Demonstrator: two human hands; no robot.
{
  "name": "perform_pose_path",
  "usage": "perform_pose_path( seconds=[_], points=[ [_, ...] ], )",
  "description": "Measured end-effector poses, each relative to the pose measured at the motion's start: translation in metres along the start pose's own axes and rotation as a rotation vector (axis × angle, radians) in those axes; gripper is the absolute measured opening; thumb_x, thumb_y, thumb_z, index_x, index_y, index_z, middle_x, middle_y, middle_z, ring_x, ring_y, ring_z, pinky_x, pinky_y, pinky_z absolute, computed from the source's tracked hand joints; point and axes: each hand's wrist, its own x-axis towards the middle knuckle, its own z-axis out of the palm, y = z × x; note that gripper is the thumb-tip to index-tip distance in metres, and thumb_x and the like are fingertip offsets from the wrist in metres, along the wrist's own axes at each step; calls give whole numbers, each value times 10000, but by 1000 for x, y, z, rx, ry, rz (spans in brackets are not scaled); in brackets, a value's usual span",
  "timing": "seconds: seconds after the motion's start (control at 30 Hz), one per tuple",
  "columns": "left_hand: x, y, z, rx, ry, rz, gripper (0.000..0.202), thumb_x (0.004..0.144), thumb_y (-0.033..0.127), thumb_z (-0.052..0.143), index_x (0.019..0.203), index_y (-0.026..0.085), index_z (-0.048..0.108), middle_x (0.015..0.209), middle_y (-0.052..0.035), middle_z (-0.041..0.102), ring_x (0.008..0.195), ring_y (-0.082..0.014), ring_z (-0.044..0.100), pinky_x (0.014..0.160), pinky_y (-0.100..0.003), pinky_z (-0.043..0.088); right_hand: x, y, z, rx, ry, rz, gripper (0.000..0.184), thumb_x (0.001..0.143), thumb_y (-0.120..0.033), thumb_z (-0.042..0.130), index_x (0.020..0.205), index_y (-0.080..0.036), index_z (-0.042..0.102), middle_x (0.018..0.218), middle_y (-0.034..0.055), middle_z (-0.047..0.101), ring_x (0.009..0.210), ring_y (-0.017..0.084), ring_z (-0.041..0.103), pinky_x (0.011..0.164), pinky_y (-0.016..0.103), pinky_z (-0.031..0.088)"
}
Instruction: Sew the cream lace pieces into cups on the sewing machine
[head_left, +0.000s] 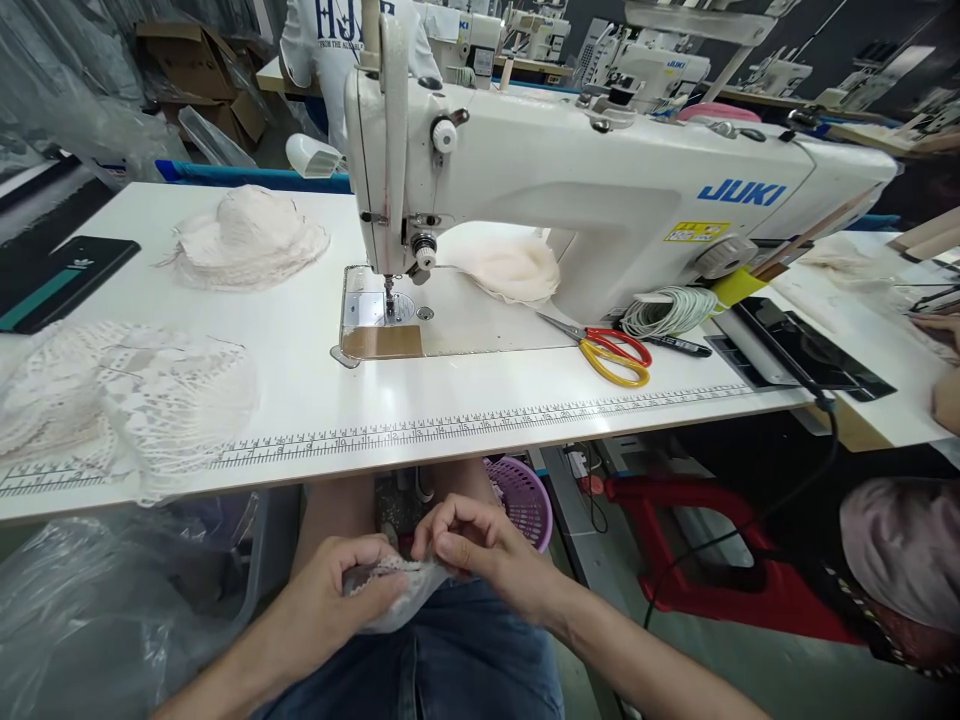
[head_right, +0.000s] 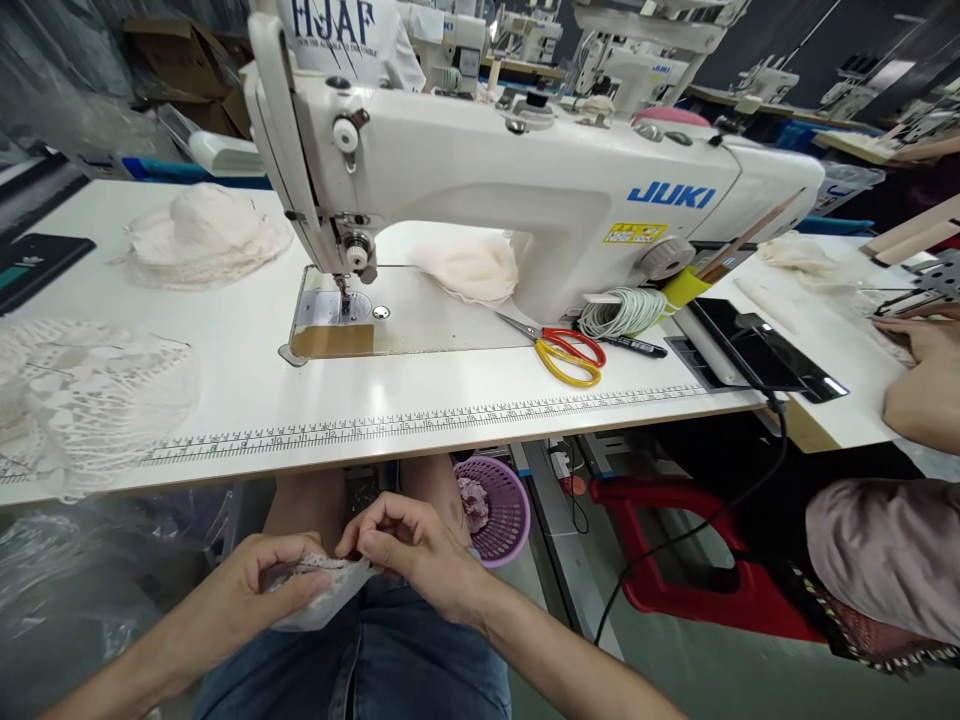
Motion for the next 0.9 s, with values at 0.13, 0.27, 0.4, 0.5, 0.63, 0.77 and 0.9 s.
perform_pose_path(
  seconds=[0.13,0.27,0.4,0.5,0.63,0.77,0.9],
  points=[
    [0,2,2,-6,-42,-38,315,809,424,515,657,150,543,605,41,384,581,-111,337,531,-219,262,-3,-2,-1,-123,-108,-66,249,917,-391,471,808,-167,460,747,15,537,590,87,395,563,213,322],
    [4,-6,10,97,-43,-21,302,786,397,529,616,149,551,593,39,394,602,-121,365,547,-221,279,-16,-7,-7,-746,-222,-239,183,922,-220,359,773,-175,455,732,27,483,693,139,450,632,255,354],
    [15,-10,19,136,-66,-8,294,764,386,527,584,155,507,584,40,375,609,-124,371,561,-228,281,-28,-9,-8,-876,-142,-255,170,899,-192,363,748,-184,440,704,22,470,654,139,423,585,251,335],
    [19,-7,18,103,-125,26,294,778,389,494,593,162,474,580,44,356,568,-109,334,522,-229,250,-27,-7,-7,-500,-15,-127,219,946,-305,352,776,-187,425,693,7,483,637,119,442,597,236,364],
    [12,-3,8,115,-131,27,296,790,381,487,583,179,425,593,42,341,565,-110,324,512,-231,241,-26,5,-19,-524,65,-99,295,946,-402,362,753,-187,420,663,-2,489,611,114,445,579,230,358],
    [7,-5,2,121,-91,31,310,810,402,481,600,179,443,633,27,379,612,-126,361,553,-229,278,-31,20,-43,-761,198,-75,275,947,-326,381,724,-178,446,662,-1,490,588,113,433,556,236,317],
    [19,-9,9,30,-99,-37,316,793,420,495,613,161,483,592,35,346,584,-114,312,522,-231,241,-32,14,-38,-754,206,-89,214,955,-264,377,792,-176,484,730,12,532,652,120,479,602,238,363]
  ],
)
